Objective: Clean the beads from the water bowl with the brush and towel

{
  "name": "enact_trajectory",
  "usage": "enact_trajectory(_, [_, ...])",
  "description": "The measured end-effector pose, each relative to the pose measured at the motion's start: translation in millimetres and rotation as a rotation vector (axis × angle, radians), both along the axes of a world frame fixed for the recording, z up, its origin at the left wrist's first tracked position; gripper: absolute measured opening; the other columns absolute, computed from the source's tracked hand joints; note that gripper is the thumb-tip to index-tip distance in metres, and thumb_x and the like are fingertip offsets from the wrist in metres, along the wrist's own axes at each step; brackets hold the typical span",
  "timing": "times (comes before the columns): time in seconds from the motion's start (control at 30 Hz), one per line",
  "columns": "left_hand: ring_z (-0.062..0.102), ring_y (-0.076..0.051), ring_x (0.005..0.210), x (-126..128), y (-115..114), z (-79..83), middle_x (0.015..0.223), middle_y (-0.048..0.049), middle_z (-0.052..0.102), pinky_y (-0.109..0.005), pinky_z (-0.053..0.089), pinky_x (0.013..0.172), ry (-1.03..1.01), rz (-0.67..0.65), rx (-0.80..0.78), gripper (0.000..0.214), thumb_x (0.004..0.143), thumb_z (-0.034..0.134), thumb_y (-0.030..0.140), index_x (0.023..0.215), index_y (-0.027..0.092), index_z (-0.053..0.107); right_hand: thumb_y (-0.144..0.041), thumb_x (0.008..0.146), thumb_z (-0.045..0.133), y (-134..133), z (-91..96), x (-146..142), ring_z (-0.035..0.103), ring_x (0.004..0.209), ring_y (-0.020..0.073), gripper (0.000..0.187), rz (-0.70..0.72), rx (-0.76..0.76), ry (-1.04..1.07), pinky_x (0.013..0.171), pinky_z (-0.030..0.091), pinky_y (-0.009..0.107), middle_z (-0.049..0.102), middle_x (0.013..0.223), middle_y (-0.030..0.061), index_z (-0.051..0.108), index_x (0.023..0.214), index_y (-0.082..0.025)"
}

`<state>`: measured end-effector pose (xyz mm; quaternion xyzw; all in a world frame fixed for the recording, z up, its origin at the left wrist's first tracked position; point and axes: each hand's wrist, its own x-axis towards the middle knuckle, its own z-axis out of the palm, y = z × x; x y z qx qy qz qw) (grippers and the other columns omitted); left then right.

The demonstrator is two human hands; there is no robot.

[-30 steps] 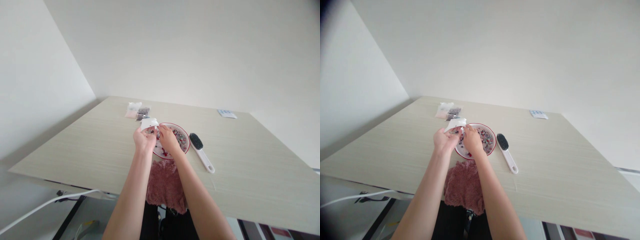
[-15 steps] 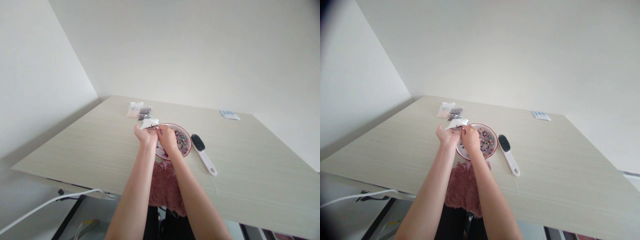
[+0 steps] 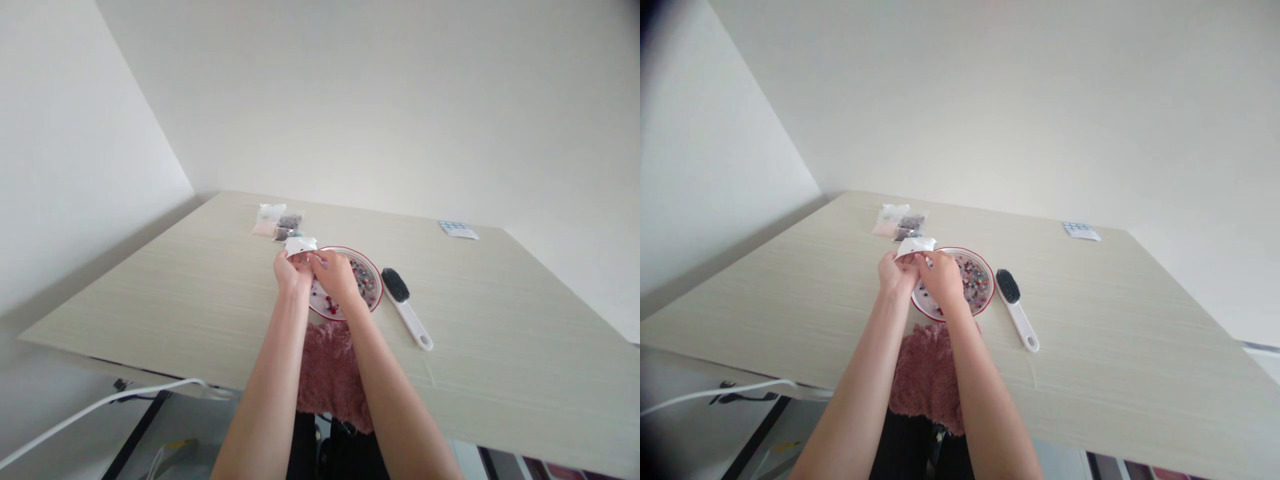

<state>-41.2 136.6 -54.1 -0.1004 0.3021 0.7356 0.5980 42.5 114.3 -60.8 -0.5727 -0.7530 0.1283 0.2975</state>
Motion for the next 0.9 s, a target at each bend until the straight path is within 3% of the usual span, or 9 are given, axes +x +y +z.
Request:
enact_trajectory(0.23, [0.054, -0.014, 0.060, 2, -7, 2.3, 0.066, -0.0040, 0.052, -0.025, 0.045, 0.056, 0.068, -0.071, 0.070, 0.013, 0.075, 0.038, 0.020, 0.073, 0.014, 0.050, -0.034, 0.075, 0.054, 4, 11.6, -2, 0.062, 0.082, 0.0179, 0.022, -0.063, -0.080, -0.103, 0.070, 0.041, 0.023, 0.070, 0.084, 0.0062, 0.069, 0.085, -0.021])
enact_trajectory(0.43, [0.056, -0.016, 0.065, -1, -12, 6.0, 0.071, -0.0064, 0.055, -0.027, 0.047, 0.057, 0.038, -0.127, 0.079, 0.020, 0.077, 0.037, 0.028, 0.079, 0.014, 0.051, -0.032, 0.083, 0.041, 6, 13.7, -6, 0.063, 0.080, 0.0211, 0.032, -0.179, -0.073, -0.165, 0.068, 0.040, 0.027, 0.069, 0.082, 0.0133, 0.069, 0.080, -0.017])
enact_trajectory(0.6, [0.056, -0.016, 0.065, -2, -14, 6.5, 0.069, -0.0057, 0.053, -0.030, 0.047, 0.061, 0.033, -0.135, 0.084, 0.021, 0.078, 0.036, 0.028, 0.078, 0.014, 0.051, -0.049, 0.081, 0.042, 0, 16.5, -1, 0.062, 0.082, 0.0212, 0.040, -0.092, -0.082, -0.170, 0.071, 0.041, 0.028, 0.069, 0.083, 0.0109, 0.068, 0.080, -0.019])
enact_trajectory(0.7, [0.056, -0.017, 0.066, -2, -14, 4.6, 0.070, -0.0062, 0.053, -0.031, 0.047, 0.062, 0.033, -0.151, 0.092, 0.021, 0.078, 0.036, 0.029, 0.080, 0.014, 0.051, -0.048, 0.079, 0.047, 0, 17.9, -1, 0.060, 0.087, 0.0225, 0.036, -0.073, -0.096, -0.193, 0.074, 0.041, 0.030, 0.068, 0.087, 0.0114, 0.067, 0.081, -0.018])
enact_trajectory(0.8, [0.056, -0.016, 0.066, -3, -13, 4.0, 0.071, -0.0066, 0.054, -0.029, 0.046, 0.062, 0.010, -0.137, 0.097, 0.020, 0.077, 0.036, 0.026, 0.081, 0.013, 0.051, -0.043, 0.085, 0.038, 0, 18.5, -2, 0.060, 0.087, 0.0223, 0.039, -0.114, -0.101, -0.194, 0.073, 0.040, 0.030, 0.068, 0.087, 0.0129, 0.067, 0.083, -0.017])
enact_trajectory(0.9, [0.055, -0.016, 0.065, -3, -14, 5.2, 0.071, -0.0067, 0.054, -0.029, 0.046, 0.061, 0.015, -0.151, 0.075, 0.021, 0.077, 0.037, 0.026, 0.081, 0.013, 0.052, -0.052, 0.080, 0.043, -1, 18.7, -2, 0.061, 0.085, 0.0213, 0.041, -0.052, -0.117, -0.186, 0.072, 0.041, 0.029, 0.068, 0.086, 0.0104, 0.067, 0.081, -0.019])
